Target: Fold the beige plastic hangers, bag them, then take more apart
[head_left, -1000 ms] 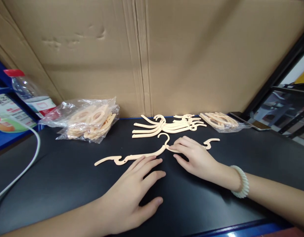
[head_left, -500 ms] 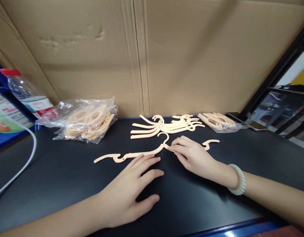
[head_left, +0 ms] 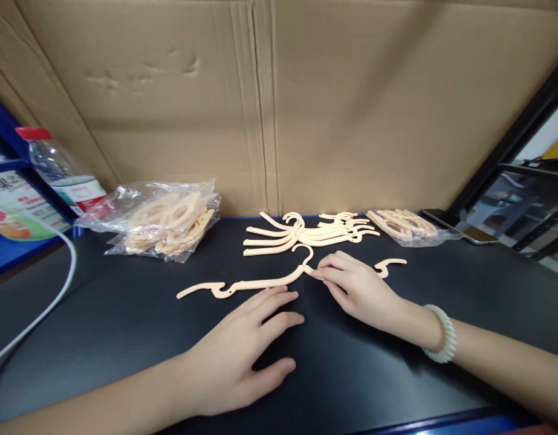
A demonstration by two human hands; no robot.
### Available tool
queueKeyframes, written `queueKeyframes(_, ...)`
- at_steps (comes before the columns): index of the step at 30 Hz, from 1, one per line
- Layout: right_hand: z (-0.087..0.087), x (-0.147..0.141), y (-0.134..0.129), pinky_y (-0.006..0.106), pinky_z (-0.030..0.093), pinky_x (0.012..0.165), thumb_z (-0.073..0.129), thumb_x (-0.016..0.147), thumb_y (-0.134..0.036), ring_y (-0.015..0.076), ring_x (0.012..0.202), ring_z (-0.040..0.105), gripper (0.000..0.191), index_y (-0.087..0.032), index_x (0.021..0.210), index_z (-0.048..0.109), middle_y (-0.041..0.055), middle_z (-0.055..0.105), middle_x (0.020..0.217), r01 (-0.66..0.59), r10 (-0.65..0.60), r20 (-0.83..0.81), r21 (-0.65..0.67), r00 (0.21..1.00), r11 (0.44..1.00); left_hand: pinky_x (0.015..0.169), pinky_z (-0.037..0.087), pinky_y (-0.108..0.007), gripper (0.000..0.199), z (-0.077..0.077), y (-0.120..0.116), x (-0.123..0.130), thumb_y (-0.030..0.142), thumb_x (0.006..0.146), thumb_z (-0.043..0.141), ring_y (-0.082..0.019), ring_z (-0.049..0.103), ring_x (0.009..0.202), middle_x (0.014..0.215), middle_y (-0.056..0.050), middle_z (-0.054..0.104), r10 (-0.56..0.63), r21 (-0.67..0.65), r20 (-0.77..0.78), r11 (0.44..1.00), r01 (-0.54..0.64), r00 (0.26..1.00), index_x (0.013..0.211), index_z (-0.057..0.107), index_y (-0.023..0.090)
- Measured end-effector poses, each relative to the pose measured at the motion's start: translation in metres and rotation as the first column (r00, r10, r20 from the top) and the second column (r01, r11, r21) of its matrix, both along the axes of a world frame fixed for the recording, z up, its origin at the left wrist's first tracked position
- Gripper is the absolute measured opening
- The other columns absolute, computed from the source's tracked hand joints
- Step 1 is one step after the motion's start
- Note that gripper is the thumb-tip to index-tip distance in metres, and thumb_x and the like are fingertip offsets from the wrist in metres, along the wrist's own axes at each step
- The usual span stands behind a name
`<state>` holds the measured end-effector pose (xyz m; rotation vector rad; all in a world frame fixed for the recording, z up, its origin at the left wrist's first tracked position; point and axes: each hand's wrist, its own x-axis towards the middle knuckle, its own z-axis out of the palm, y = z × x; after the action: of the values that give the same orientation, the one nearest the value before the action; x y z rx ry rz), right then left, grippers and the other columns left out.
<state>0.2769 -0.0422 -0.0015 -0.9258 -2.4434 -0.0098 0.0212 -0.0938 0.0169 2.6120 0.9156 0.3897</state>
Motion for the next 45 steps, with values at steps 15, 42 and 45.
queueKeyframes(15, -0.003, 0.001, 0.003, 0.040, 0.054, 0.082, 0.045, 0.088, -0.003, 0.0229, 0.093, 0.059, 0.034, -0.016, 0.111, 0.066, 0.0091, 0.065, 0.100, 0.013, -0.013, 0.013, 0.010, 1.000, 1.000, 0.110, 0.036, -0.053, 0.042, 0.000, -0.003, 0.000, 0.029, 0.088, 0.058, -0.033, 0.031, 0.140, 0.148, -0.009, 0.044, 0.035, 0.065, -0.060, 0.997, -0.031, 0.998, 0.130, 0.055, 0.025)
queueKeyframes(42, -0.001, 0.001, 0.003, 0.044, 0.052, 0.085, 0.045, 0.090, -0.006, 0.0253, 0.098, 0.058, 0.033, -0.015, 0.113, 0.065, 0.0102, 0.065, 0.104, 0.038, -0.038, 0.015, -0.004, 0.999, 0.999, 0.113, 0.031, -0.054, 0.036, -0.003, -0.002, 0.001, 0.034, 0.093, 0.052, -0.031, 0.034, 0.139, 0.148, -0.007, 0.044, 0.110, 0.123, -0.042, 0.987, -0.104, 0.993, 0.128, 0.055, 0.027)
queueKeyframes(45, -0.003, 0.002, 0.003, 0.044, 0.051, 0.086, 0.047, 0.089, -0.007, 0.0249, 0.098, 0.057, 0.032, -0.016, 0.112, 0.066, 0.0097, 0.065, 0.104, 0.040, -0.040, 0.002, -0.008, 0.999, 0.999, 0.114, 0.030, -0.054, 0.036, -0.007, -0.003, 0.001, 0.034, 0.093, 0.052, -0.030, 0.034, 0.139, 0.147, -0.007, 0.044, 0.114, 0.134, -0.026, 0.985, -0.110, 0.993, 0.128, 0.055, 0.027)
